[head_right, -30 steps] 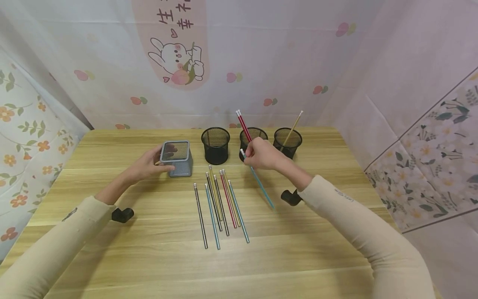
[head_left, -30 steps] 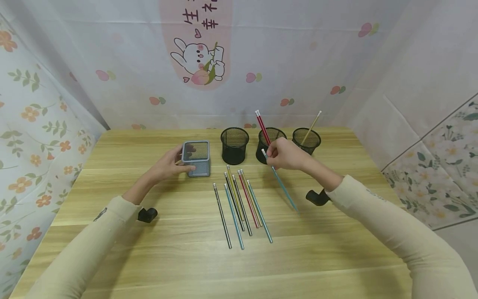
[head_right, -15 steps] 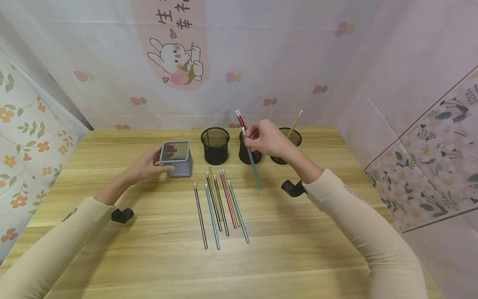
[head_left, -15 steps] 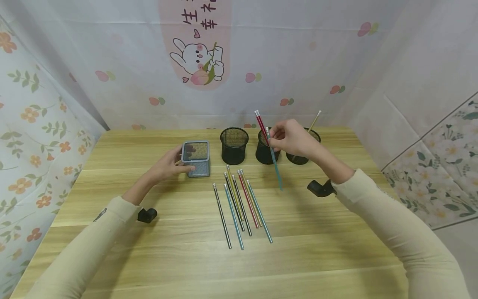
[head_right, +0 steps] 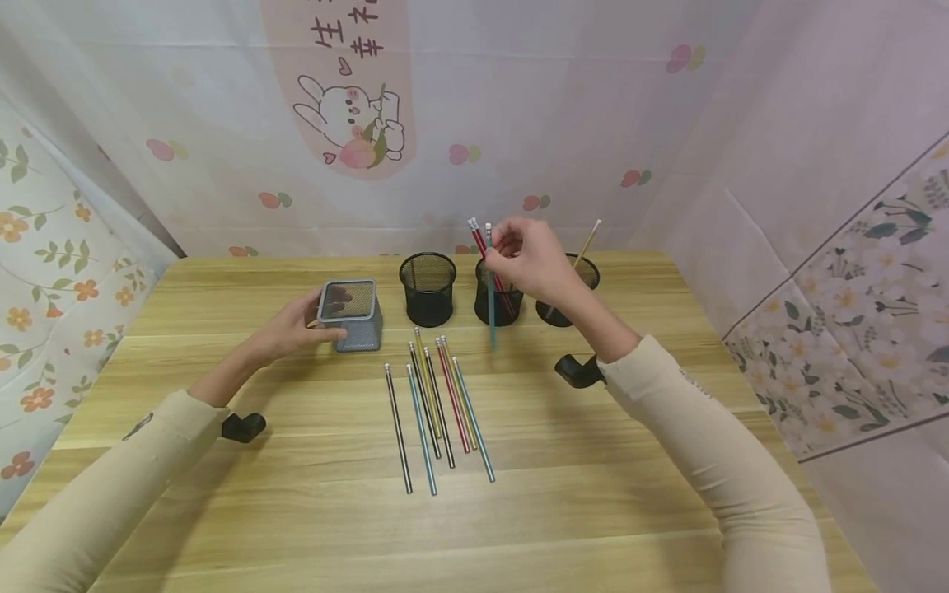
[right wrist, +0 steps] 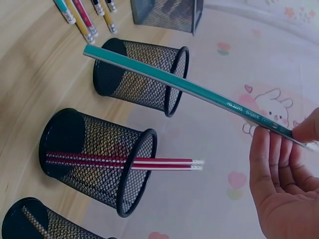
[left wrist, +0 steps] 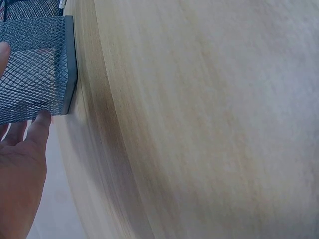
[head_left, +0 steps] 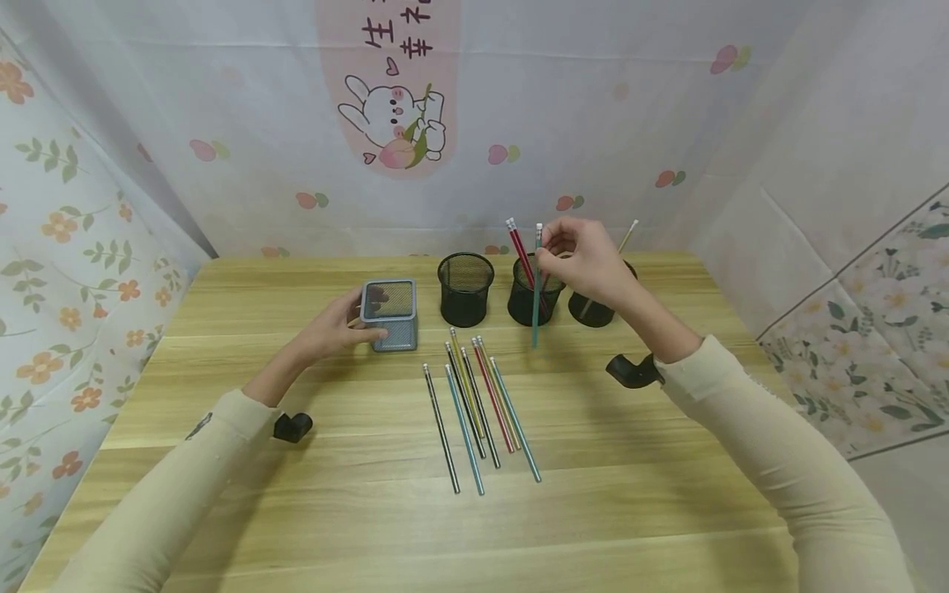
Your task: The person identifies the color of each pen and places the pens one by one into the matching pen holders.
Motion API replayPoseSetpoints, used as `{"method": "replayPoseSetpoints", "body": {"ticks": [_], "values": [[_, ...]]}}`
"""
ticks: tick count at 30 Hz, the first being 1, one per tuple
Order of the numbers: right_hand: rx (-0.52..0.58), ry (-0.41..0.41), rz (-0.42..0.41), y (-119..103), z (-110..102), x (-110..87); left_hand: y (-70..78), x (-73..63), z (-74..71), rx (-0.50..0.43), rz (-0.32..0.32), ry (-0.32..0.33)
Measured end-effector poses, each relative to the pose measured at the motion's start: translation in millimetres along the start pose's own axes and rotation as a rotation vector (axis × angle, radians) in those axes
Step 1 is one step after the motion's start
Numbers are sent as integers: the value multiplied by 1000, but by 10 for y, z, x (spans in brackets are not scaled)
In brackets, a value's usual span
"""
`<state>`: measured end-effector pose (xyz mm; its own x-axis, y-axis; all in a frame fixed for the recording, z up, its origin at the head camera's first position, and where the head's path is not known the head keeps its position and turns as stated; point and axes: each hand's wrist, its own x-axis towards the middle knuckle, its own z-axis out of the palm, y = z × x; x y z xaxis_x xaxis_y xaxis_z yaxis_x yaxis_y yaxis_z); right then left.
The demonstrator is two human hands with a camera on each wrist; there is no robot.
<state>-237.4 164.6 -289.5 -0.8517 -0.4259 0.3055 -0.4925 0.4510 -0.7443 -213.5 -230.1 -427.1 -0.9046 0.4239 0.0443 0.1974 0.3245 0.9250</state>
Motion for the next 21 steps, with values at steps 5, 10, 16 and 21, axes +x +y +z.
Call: {"method": "replayPoseSetpoints", "body": {"ticks": [5,10,16,21], "values": [[7,24,-36,7,26,4,-5,5,2,0,0,0],[5,45,-75,7,35,26,-10,8,-2,1,3,-1],[32,74,-117,-12,49,61,-4,3,-1,6,-1,2],[73,92,-133,-75,63,100,2,-3,5,8,-2,4]]}}
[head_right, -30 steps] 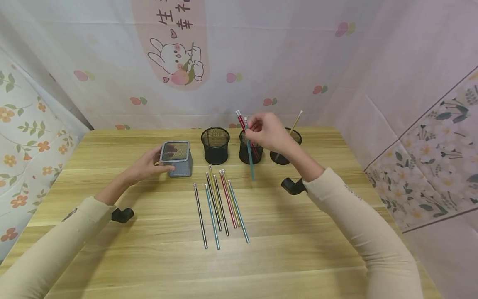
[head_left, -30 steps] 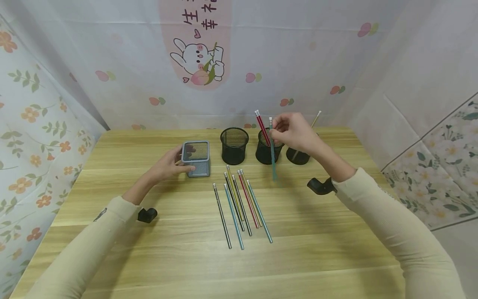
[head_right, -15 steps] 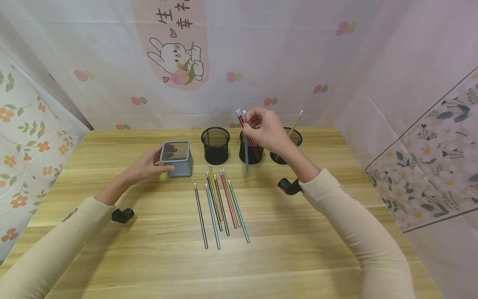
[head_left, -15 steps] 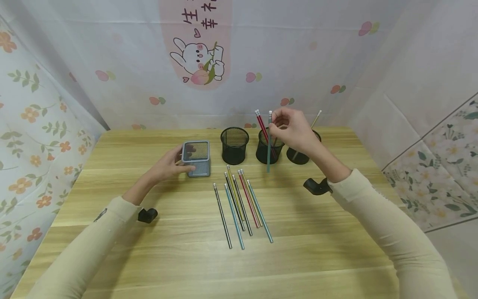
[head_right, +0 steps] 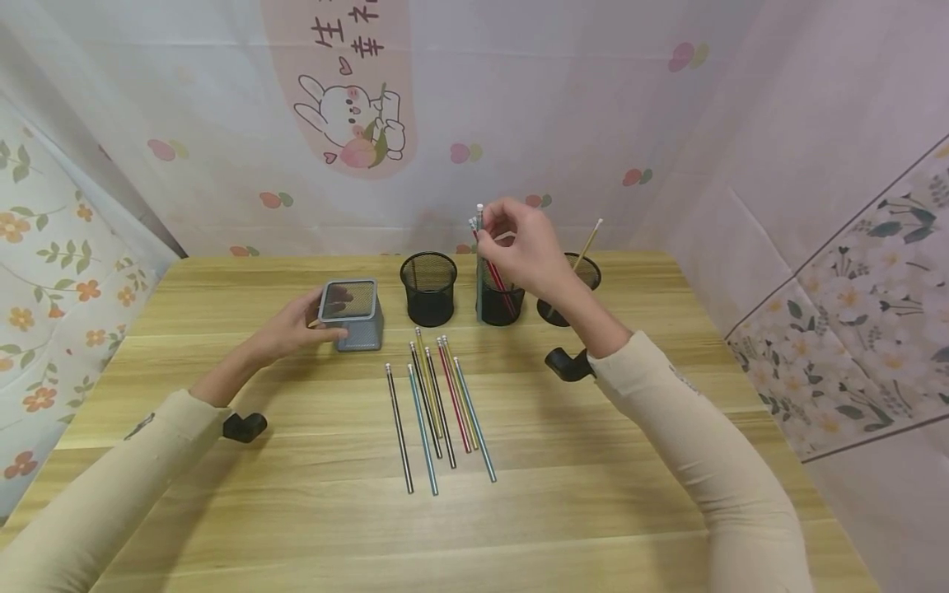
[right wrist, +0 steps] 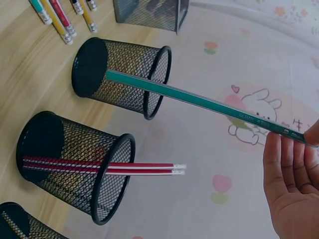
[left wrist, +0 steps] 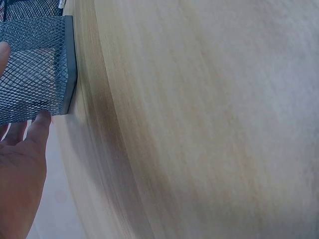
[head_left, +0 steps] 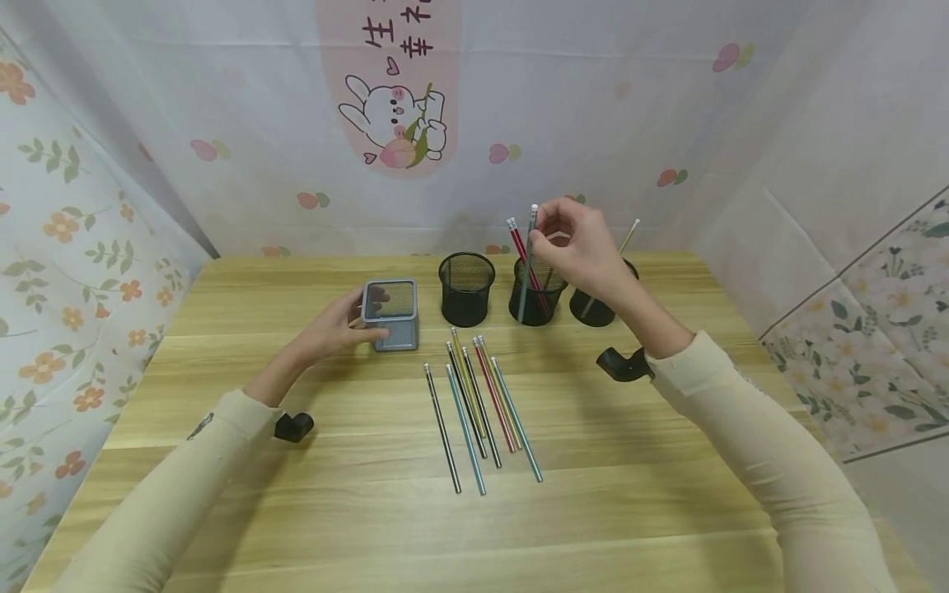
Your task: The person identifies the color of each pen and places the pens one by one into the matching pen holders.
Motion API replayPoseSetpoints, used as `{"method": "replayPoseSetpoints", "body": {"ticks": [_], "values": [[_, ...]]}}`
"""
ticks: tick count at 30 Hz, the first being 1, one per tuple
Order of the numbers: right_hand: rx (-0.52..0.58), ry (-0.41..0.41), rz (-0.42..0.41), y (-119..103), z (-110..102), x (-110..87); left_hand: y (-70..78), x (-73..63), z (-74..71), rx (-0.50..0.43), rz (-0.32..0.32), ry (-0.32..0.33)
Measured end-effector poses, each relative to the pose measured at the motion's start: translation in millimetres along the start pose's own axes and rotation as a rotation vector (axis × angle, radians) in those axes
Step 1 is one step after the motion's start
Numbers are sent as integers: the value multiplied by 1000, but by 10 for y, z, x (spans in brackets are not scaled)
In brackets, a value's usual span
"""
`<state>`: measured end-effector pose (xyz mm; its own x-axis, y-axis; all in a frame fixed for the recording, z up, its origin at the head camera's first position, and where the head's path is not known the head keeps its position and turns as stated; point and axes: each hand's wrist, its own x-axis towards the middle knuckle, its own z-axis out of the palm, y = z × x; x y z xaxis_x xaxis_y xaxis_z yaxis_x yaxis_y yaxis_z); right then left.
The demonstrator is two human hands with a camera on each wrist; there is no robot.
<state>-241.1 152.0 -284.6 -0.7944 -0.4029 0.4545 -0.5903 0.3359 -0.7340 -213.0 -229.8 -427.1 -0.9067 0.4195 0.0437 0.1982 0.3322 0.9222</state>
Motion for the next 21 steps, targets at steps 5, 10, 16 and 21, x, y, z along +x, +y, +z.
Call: {"method": "replayPoseSetpoints", "body": {"ticks": [5,10,16,21], "values": [[21,19,-1,-61,26,34,-7,3,4,6,6,6],[40,49,-35,-117,56,77,-9,4,0,7,8,6],[40,102,-90,-154,98,128,-3,6,7,4,-1,6],[37,143,-176,-162,156,198,-5,-4,9,1,5,8]]}}
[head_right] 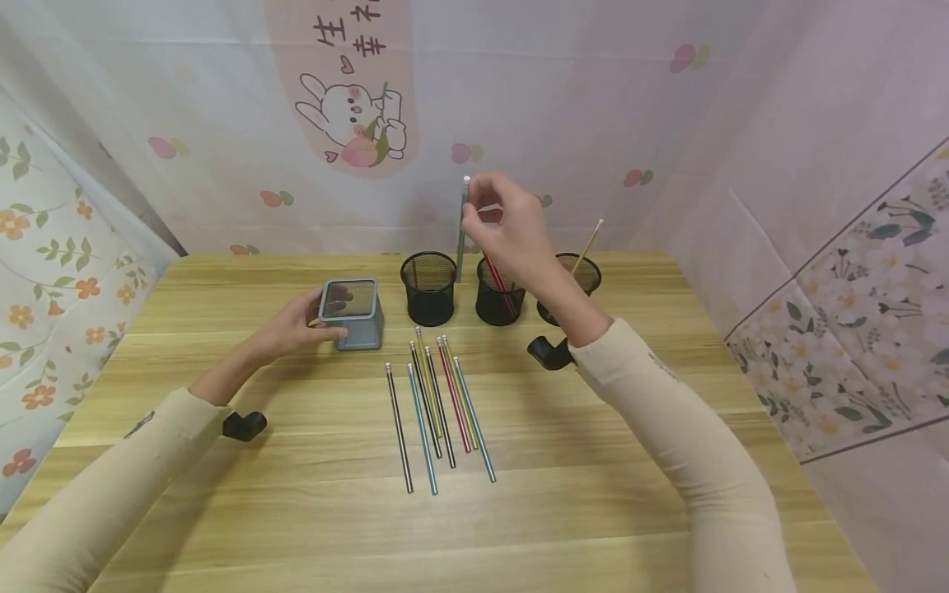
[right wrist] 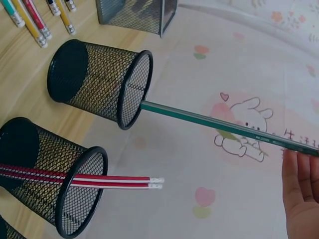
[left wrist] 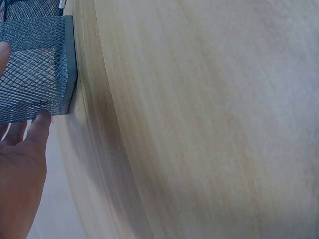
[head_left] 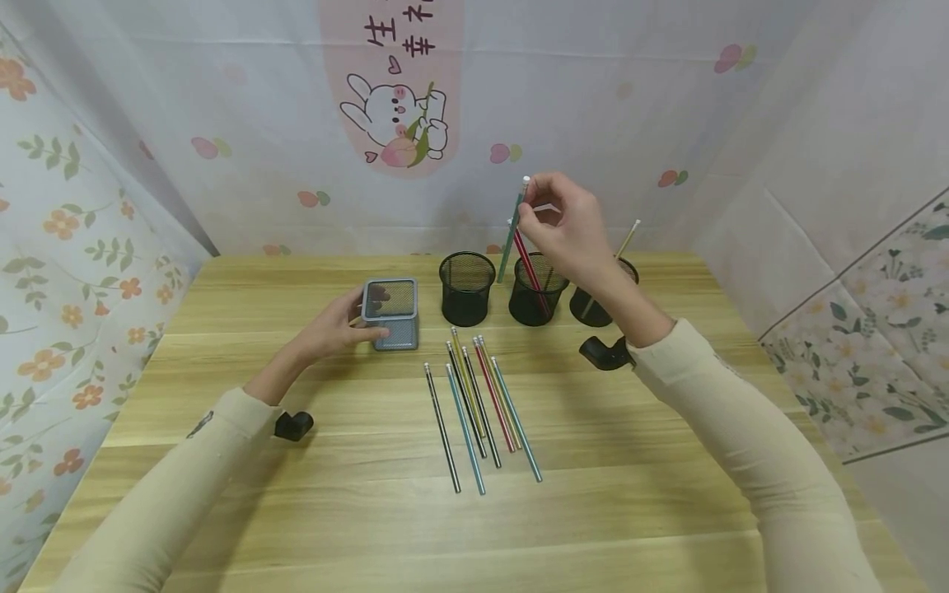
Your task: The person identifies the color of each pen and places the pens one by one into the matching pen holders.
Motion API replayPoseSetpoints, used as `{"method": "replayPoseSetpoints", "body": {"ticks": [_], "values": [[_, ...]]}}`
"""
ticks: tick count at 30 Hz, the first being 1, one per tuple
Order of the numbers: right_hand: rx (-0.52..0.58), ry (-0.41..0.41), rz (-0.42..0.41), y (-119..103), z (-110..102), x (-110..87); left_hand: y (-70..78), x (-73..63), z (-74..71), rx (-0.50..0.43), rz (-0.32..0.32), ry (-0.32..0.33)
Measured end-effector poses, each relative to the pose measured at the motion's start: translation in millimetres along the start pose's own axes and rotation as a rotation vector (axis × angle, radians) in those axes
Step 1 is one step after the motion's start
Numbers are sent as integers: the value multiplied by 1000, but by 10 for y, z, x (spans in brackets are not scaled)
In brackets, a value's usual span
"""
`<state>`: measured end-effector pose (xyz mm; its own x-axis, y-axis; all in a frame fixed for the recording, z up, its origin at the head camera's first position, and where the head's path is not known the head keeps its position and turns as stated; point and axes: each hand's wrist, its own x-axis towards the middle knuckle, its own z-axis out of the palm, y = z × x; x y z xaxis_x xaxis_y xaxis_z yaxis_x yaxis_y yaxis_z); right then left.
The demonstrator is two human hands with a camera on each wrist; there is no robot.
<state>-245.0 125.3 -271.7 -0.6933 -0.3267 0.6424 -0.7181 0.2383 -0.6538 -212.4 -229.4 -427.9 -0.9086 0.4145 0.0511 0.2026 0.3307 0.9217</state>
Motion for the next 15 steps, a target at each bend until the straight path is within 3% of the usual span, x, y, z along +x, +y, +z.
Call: {"method": "replayPoseSetpoints", "body": {"ticks": [11,15], "values": [[-30,-24,-84,-174,211,-53,-17,-3,-4,7,16,4],[-45,-30,-105,61,297,-103,-10,-2,-4,2,11,1]]}}
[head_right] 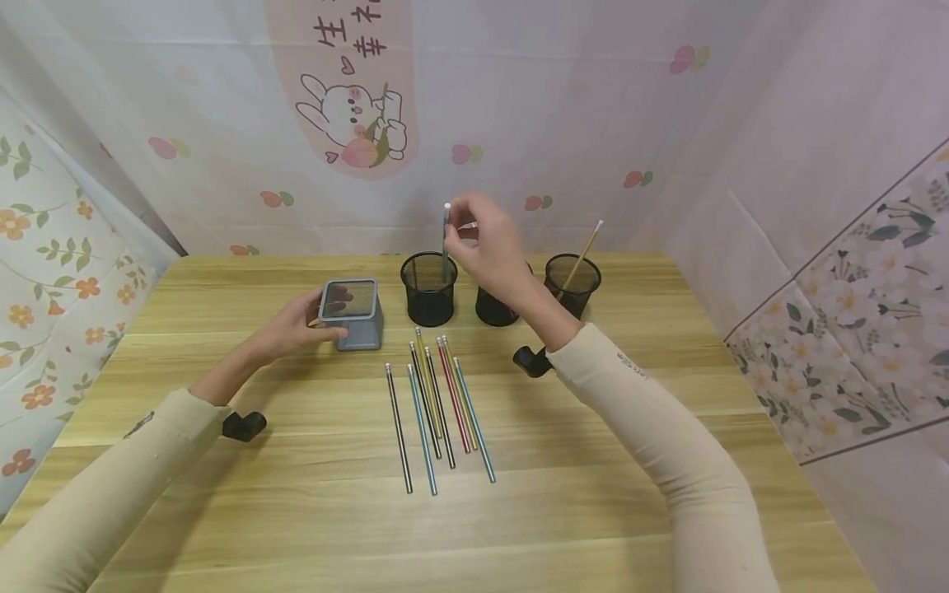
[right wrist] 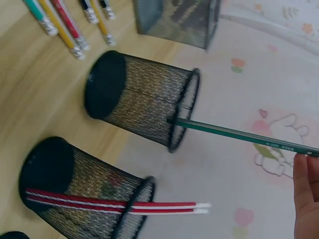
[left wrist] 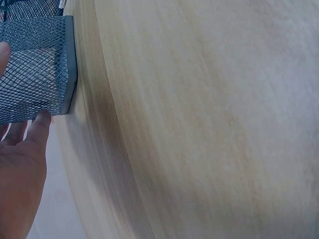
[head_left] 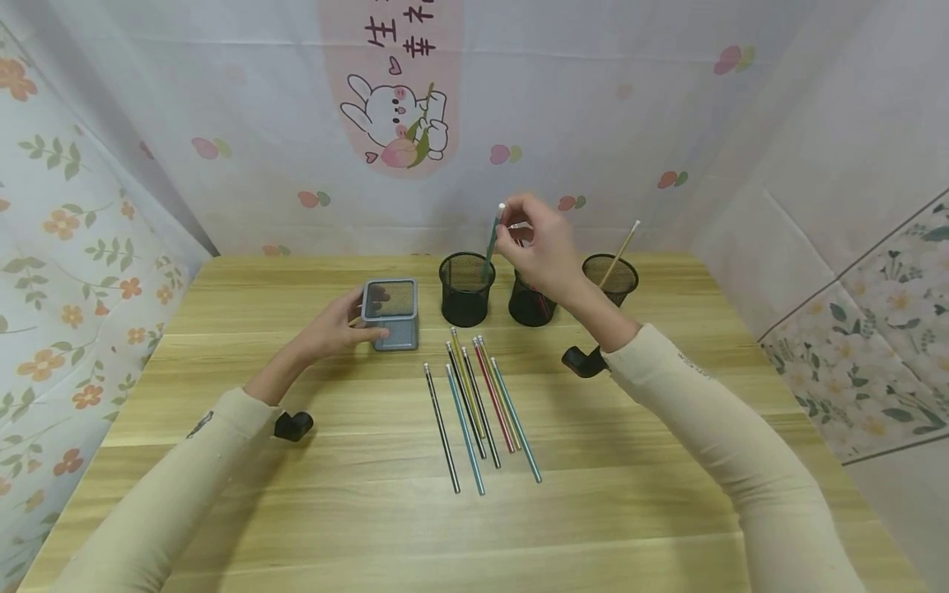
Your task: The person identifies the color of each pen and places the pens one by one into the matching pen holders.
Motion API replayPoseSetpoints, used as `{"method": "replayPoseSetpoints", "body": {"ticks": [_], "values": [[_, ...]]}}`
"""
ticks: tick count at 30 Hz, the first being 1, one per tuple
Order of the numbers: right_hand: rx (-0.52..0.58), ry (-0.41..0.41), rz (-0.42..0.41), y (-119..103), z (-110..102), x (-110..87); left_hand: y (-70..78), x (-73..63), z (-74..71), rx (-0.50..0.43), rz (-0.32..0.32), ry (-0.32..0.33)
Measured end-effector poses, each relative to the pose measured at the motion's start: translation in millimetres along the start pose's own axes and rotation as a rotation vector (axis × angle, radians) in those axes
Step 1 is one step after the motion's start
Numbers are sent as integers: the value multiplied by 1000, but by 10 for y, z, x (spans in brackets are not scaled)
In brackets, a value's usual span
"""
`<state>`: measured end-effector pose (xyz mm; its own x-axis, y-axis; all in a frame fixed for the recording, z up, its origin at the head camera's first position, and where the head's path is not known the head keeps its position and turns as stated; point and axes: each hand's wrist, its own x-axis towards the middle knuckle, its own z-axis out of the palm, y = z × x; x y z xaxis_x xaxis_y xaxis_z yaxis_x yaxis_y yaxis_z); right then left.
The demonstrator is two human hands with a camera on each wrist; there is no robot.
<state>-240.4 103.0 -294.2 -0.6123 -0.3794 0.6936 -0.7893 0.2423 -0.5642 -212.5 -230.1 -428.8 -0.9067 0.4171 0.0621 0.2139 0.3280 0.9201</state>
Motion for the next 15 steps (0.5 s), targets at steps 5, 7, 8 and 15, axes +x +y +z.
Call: {"method": "replayPoseSetpoints", "body": {"ticks": [5,7,8,15], "values": [[11,-37,26,288,120,-110,4,7,2,1,-19,-3],[13,-65,53,349,154,-152,6,10,3,3,-28,-4],[19,-79,68,377,169,-171,7,12,2,4,-29,-4],[15,-157,134,490,261,-277,4,11,4,6,-23,-2]]}}
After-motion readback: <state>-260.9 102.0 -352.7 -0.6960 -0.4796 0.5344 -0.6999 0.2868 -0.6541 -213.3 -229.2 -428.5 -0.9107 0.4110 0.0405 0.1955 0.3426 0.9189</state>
